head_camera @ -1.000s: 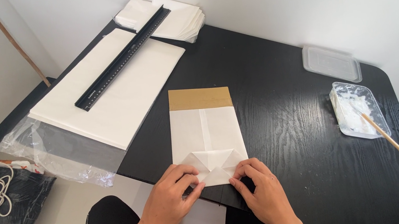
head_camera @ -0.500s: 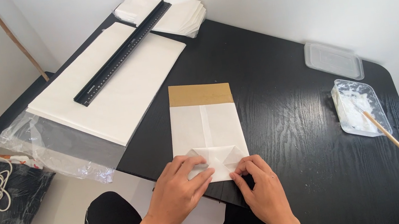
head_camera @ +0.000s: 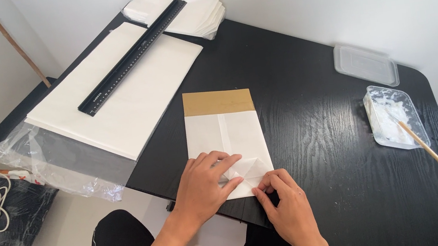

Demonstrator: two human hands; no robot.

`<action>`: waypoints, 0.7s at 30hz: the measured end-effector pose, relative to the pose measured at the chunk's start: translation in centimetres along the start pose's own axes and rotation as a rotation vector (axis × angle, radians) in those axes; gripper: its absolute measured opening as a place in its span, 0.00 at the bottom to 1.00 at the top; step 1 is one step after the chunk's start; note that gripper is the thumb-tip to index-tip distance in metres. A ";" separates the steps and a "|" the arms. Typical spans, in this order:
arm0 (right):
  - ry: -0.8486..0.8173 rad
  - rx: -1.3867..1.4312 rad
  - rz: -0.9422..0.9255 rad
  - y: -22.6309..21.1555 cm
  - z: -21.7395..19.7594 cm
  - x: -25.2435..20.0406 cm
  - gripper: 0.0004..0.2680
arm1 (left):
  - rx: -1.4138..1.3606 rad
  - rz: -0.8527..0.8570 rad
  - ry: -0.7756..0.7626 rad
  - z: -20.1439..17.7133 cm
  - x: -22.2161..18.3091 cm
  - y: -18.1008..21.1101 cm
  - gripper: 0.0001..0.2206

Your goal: Folding the bottom of a paper bag and applying glue with a brush to seal it.

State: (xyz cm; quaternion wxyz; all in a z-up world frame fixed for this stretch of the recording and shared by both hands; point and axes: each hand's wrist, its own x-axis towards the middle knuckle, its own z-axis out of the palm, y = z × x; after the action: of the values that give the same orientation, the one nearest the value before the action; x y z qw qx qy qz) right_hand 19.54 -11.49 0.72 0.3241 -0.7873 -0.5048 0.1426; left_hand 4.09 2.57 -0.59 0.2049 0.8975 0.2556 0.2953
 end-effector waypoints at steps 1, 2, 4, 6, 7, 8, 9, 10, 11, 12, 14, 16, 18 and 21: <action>0.007 0.003 -0.009 0.0 0.0 0.1 0.04 | -0.019 -0.034 0.003 0.3 0.2 -0.2 0.19; 0.009 0.002 -0.011 0.0 0.0 0.2 0.04 | -0.019 -0.033 0.004 0.2 0.3 -0.2 0.19; 0.007 -0.011 0.019 0.1 0.0 0.2 0.04 | -0.080 -0.094 -0.006 0.0 0.4 -0.1 0.19; 0.024 -0.009 0.002 0.2 0.0 0.2 0.04 | -0.083 -0.125 -0.023 0.0 0.6 -0.1 0.18; 0.042 -0.008 -0.013 0.2 0.1 0.1 0.04 | -0.087 -0.155 -0.042 0.1 0.6 -0.1 0.18; 0.041 -0.007 -0.013 0.3 0.1 0.2 0.04 | -0.086 -0.156 -0.042 0.1 0.6 -0.2 0.18; 0.061 -0.007 -0.033 0.3 0.1 0.1 0.04 | -0.088 -0.161 -0.043 0.2 0.6 -0.2 0.17; 0.080 -0.008 -0.053 0.4 0.1 0.1 0.03 | -0.090 -0.166 -0.044 0.2 0.6 -0.2 0.16; 0.082 -0.008 -0.052 0.4 0.1 0.0 0.03 | -0.090 -0.165 -0.046 0.3 0.6 -0.2 0.16; 0.087 -0.001 -0.062 0.4 0.0 -0.1 0.02 | -0.101 -0.172 -0.040 0.3 0.7 -0.2 0.15; 0.094 0.006 -0.072 0.3 0.0 -0.2 0.02 | -0.112 -0.177 -0.035 0.3 0.8 -0.5 0.14; 0.139 -0.018 -0.187 0.2 0.0 -0.7 0.04 | -0.083 -0.176 -0.014 0.7 0.7 -0.7 0.14; 0.158 -0.063 -0.286 0.2 0.4 -1.0 0.08 | -0.075 -0.204 -0.028 0.3 0.9 -0.5 0.15; 0.162 -0.220 -0.480 0.7 1.7 -1.9 0.18 | -0.076 -0.228 -0.028 0.3 0.8 -0.4 0.15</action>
State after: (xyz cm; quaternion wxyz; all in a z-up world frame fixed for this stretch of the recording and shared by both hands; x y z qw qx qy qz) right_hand 18.28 -12.72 -1.17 0.3006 -0.6843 -0.6618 -0.0575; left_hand 4.70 3.26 -0.71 0.2746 0.8582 0.3418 0.2670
